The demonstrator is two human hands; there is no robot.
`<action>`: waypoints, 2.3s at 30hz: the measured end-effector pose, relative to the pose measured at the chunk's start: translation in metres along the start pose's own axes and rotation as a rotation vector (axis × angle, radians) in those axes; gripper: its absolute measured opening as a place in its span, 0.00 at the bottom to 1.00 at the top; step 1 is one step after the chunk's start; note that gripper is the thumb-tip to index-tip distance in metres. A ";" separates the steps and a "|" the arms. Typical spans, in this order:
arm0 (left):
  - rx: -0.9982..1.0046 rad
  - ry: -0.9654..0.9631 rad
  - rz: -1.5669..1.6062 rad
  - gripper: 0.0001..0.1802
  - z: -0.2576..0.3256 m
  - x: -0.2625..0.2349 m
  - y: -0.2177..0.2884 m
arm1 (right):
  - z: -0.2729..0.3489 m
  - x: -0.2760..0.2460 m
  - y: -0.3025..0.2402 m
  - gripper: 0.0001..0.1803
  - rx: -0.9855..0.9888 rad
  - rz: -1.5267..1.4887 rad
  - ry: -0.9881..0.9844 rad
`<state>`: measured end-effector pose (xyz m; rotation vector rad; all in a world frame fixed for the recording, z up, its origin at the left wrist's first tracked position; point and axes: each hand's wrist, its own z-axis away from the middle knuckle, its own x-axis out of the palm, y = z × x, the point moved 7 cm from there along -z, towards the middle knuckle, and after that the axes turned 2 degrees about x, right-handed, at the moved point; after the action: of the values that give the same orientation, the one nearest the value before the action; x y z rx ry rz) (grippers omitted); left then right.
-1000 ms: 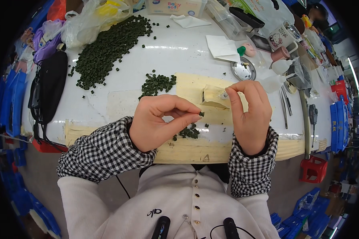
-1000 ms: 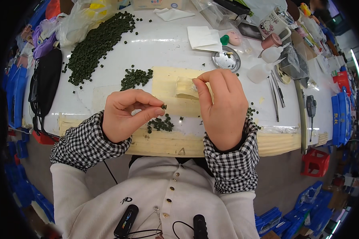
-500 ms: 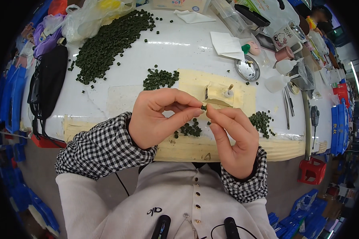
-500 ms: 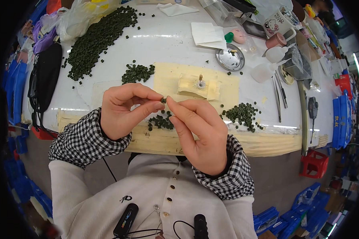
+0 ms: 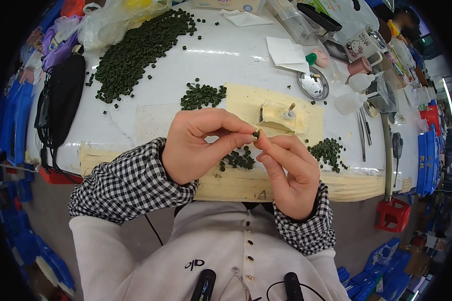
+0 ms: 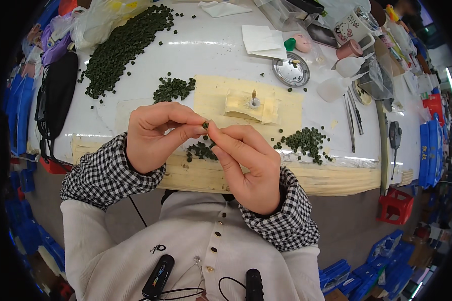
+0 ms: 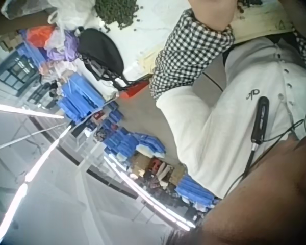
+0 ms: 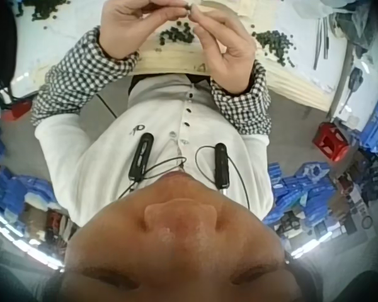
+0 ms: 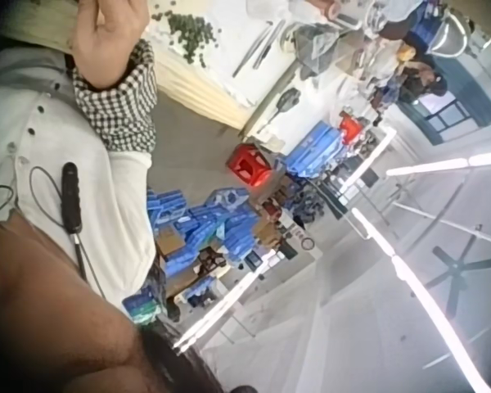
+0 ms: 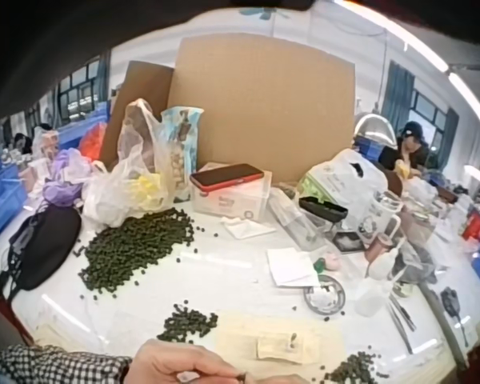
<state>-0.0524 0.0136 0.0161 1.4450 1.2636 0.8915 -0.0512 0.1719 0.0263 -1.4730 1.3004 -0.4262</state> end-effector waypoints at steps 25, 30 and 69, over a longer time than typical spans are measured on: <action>0.072 -0.221 -0.606 0.05 -0.016 -0.011 -0.002 | 0.016 -0.067 0.021 0.04 0.133 0.580 0.232; 0.167 0.059 -0.674 0.03 -0.027 -0.043 0.012 | 0.016 -0.061 0.022 0.05 0.121 0.739 0.144; 0.198 0.001 -0.889 0.06 -0.022 -0.026 -0.004 | 0.045 -0.030 0.016 0.13 -0.132 0.894 0.108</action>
<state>-0.0790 -0.0078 0.0195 0.8497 1.8014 0.1660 -0.0326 0.2214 0.0070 -0.8375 1.9353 0.1778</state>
